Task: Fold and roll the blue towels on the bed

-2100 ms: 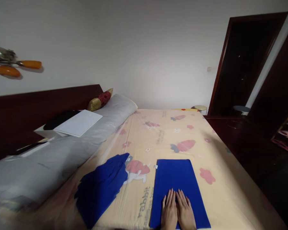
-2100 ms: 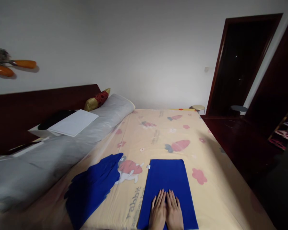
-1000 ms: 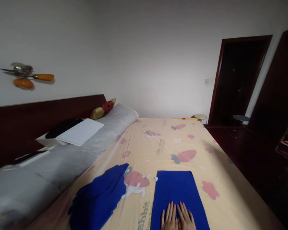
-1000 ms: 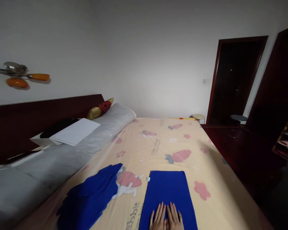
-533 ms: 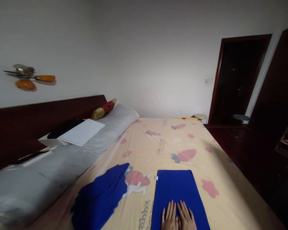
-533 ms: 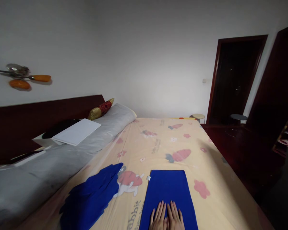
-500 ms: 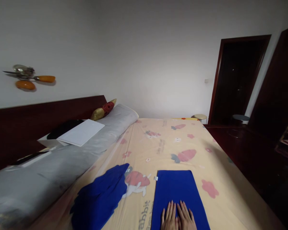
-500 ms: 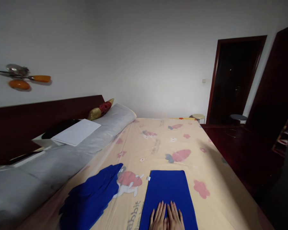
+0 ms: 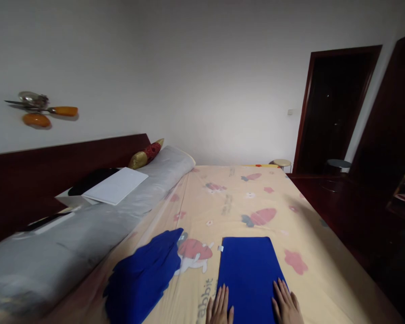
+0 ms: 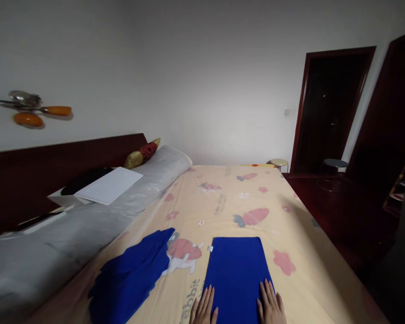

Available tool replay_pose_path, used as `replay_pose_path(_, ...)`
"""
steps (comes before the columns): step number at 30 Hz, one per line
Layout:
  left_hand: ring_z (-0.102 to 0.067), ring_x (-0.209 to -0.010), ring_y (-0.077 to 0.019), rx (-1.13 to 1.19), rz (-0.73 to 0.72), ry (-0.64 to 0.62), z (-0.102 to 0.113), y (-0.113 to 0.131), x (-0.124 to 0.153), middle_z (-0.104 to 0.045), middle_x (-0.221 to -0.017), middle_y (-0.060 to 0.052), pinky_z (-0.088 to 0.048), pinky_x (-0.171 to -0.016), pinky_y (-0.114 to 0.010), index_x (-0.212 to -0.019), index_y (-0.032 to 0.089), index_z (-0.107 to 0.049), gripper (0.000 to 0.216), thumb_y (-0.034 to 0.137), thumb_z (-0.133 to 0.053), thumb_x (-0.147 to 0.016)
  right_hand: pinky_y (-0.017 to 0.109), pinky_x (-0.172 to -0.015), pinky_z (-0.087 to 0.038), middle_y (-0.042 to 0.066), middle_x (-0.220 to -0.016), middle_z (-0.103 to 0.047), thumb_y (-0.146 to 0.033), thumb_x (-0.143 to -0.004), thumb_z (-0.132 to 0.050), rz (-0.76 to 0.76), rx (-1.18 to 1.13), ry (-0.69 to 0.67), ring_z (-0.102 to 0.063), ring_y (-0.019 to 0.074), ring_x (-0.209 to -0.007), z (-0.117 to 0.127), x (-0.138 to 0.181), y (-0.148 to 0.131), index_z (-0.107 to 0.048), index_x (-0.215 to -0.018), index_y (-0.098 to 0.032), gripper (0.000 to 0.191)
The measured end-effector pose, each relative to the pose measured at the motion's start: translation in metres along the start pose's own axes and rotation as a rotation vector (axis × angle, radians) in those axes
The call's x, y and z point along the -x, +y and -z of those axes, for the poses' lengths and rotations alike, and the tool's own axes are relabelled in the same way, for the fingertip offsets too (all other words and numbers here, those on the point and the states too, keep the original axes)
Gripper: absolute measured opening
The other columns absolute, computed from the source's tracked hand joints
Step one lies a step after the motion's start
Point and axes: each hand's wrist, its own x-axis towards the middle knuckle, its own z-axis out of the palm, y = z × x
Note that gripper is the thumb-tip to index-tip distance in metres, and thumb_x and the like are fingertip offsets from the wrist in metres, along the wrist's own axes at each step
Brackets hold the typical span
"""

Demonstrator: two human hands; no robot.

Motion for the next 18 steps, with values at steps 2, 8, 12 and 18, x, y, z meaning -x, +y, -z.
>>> replay_pose_path(2, -0.048, -0.13, -0.0218, -0.015, 0.023, 0.03, -0.001, 0.001, -0.002, -0.042, -0.145, 0.003, -0.039, -0.11, -0.047, -0.139, 0.034, -0.032, 0.051, 0.032, -0.039, -0.089, 0.051, -0.112, -0.034, 0.005, -0.15, -0.032, -0.052, -0.091, -0.032, 0.025, 0.001, -0.002, -0.035, 0.0255, -0.138, 0.001, -0.001, -0.001, -0.039, -0.14, -0.024, 0.057)
replay_pose_path(8, -0.044, -0.134, -0.0196, 0.048, -0.128, 0.075, -0.001, 0.055, -0.032, -0.037, -0.148, 0.002, -0.041, -0.11, -0.042, -0.142, 0.028, -0.026, 0.056, 0.025, -0.04, -0.088, 0.047, -0.112, -0.035, 0.002, -0.15, -0.032, -0.053, -0.093, -0.03, 0.184, -0.111, -0.073, -0.032, 0.0232, -0.139, 0.002, -0.019, -0.053, -0.035, -0.142, -0.029, 0.054)
replay_pose_path(12, -0.048, -0.131, -0.0211, 0.036, -0.207, 0.015, -0.02, 0.067, -0.052, -0.042, -0.145, 0.002, -0.044, -0.106, -0.042, -0.141, 0.031, -0.029, 0.056, 0.025, -0.041, -0.087, 0.046, -0.109, -0.039, 0.001, -0.148, -0.035, -0.039, -0.089, -0.04, 0.211, -0.115, -0.089, -0.036, 0.0238, -0.137, -0.012, -0.037, -0.07, -0.04, -0.139, -0.032, 0.05)
replay_pose_path(18, -0.068, -0.102, -0.0188, -0.1, -0.38, 0.443, -0.089, 0.037, -0.086, -0.066, -0.121, 0.004, -0.053, -0.087, -0.035, -0.132, 0.039, -0.048, 0.044, 0.036, -0.044, -0.089, 0.042, -0.097, -0.05, 0.001, -0.133, -0.054, -0.031, -0.082, -0.045, 0.182, -0.065, 0.045, -0.054, 0.0248, -0.122, -0.04, -0.062, -0.071, -0.059, -0.123, -0.037, 0.044)
